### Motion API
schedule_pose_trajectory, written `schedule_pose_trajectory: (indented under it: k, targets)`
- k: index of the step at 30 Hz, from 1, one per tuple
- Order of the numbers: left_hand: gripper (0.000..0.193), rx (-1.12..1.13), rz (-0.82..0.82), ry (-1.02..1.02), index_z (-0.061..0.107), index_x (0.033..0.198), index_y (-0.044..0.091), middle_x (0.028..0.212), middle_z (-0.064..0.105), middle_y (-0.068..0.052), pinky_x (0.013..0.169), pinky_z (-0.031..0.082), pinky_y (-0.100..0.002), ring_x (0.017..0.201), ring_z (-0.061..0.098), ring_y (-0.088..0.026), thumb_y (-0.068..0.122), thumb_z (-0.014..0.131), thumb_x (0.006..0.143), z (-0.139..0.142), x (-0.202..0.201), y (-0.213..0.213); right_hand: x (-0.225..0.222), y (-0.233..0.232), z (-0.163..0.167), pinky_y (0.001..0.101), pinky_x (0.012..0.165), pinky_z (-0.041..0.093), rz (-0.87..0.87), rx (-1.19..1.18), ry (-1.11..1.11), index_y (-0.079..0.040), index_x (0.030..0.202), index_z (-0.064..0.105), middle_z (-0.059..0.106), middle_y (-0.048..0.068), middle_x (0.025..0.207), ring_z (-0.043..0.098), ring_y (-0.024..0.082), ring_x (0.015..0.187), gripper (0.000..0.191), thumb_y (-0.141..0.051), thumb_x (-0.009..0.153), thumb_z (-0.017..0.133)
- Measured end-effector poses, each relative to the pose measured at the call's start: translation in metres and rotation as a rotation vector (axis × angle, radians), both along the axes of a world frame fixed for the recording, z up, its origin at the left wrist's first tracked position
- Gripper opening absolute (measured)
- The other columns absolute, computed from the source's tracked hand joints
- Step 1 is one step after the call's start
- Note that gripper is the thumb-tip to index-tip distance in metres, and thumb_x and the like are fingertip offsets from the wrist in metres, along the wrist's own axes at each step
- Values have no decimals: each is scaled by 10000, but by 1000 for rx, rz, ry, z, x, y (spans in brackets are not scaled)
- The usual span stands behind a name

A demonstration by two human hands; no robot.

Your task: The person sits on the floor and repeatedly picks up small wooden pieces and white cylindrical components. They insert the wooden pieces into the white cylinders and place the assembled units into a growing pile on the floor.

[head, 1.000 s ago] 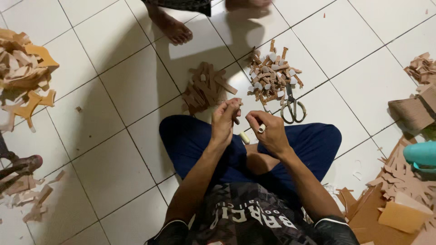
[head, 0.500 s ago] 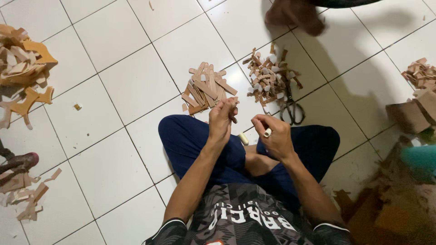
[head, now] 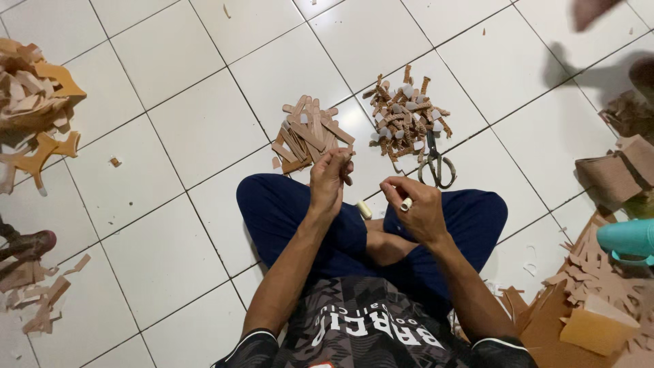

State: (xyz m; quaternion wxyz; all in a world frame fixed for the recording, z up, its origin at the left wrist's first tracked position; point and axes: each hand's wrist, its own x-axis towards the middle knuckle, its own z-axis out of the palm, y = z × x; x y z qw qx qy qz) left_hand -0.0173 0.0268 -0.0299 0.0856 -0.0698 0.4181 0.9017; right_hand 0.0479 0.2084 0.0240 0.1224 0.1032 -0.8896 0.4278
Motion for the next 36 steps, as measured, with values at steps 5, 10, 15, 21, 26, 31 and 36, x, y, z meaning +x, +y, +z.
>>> schedule_pose_trajectory:
  k: [5, 10, 15, 21, 26, 31, 36]
  targets:
    - [283, 5, 0, -26, 668, 1078, 31, 827, 646, -2, 588, 459, -219, 735, 606, -72, 289, 711, 972, -5, -1, -2, 0, 1, -2, 251, 504, 541, 18, -11, -36, -22, 1021, 774, 770, 74, 799, 712, 115, 608, 166, -171, 960, 731]
    - [249, -121, 8, 8, 705, 1028, 48, 813, 652, -13, 569, 447, -219, 706, 594, -76, 291, 709, 972, -6, 1, -4, 1, 0, 3, 265, 522, 549, 29, -12, -51, -22, 1026, 774, 773, 77, 809, 722, 132, 628, 192, -197, 962, 725]
    - [250, -876, -228, 631, 731, 1038, 29, 936, 730, -69, 662, 600, -250, 767, 704, -139, 174, 787, 842, 16, 37, 7, -19, 13, 10, 322, 655, 571, 213, 60, 15, -5, 1074, 754, 768, 122, 908, 738, 197, 779, 217, -196, 989, 693]
    - [130, -851, -27, 676, 740, 1028, 42, 959, 754, -83, 726, 641, -280, 813, 750, -159, 147, 732, 952, 36, 39, -8, -25, 24, 6, 327, 673, 592, 448, -71, -115, -6, 1040, 741, 771, 109, 891, 757, 209, 771, 221, -199, 944, 692]
    - [126, -854, -298, 660, 747, 998, 35, 894, 750, -81, 607, 587, -261, 695, 692, -133, 139, 722, 931, 41, 49, -7, -26, 27, 9, 333, 611, 546, 428, -3, -53, -33, 1017, 727, 718, 78, 829, 701, 197, 718, 161, -168, 980, 649]
    - [163, -789, -177, 514, 752, 1076, 20, 935, 761, -71, 633, 583, -237, 719, 689, -108, 115, 722, 946, 48, 44, -13, -24, 26, 11, 335, 675, 516, 517, 130, -2, -27, 1044, 702, 658, 94, 833, 642, 208, 763, 164, -173, 979, 665]
    - [177, -413, -352, 328, 738, 1079, -22, 983, 745, -53, 713, 556, -228, 805, 670, -97, 109, 727, 961, 44, 66, -5, -30, 24, 3, 260, 634, 518, 395, -113, -195, -43, 1015, 745, 719, 42, 846, 681, 115, 731, 172, -201, 981, 686]
